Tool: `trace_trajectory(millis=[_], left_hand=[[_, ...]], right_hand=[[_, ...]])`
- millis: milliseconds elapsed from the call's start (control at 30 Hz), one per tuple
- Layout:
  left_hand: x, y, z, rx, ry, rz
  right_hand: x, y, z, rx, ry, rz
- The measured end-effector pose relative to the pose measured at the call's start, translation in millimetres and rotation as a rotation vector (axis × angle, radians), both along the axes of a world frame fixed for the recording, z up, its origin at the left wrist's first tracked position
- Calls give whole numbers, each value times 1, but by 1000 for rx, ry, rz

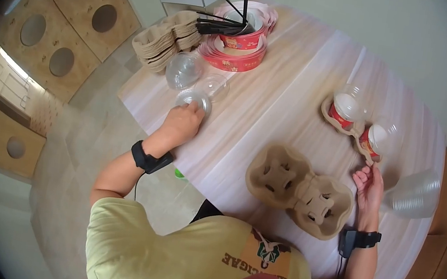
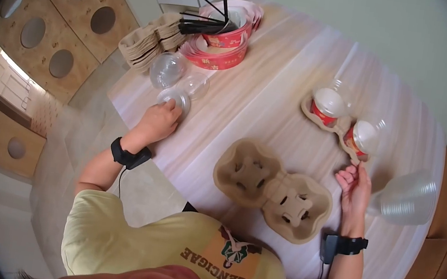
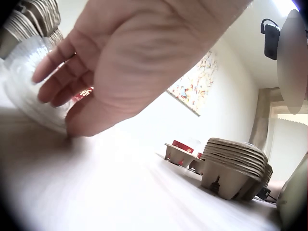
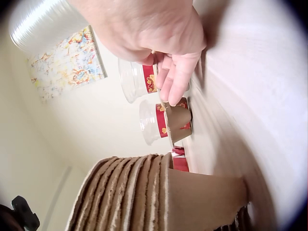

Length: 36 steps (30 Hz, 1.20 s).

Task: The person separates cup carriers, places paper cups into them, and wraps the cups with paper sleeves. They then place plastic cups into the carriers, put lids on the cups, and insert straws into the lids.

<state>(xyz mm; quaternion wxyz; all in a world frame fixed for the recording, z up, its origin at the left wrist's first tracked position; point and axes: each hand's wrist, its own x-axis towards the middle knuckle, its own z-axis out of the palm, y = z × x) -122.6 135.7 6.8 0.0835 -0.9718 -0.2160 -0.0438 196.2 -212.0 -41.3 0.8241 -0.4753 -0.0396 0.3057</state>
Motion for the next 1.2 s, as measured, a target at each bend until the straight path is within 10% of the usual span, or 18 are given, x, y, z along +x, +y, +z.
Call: trace_trajectory(millis=[633,967,1067,1200], left_hand=[[9,-4,50,-325,-160,73],[79,-45,104,-392,-458,-177],[132,-56,112,-1148,-581,-446],[215,-87,114,-1544,-353,-455]], right_hand=[[-14,3,16,-68,-112,177],[-17,2,21,-99,-90,177],[-17,3,22,-93,-77,200],[-16,3,18,-85,-60,220]])
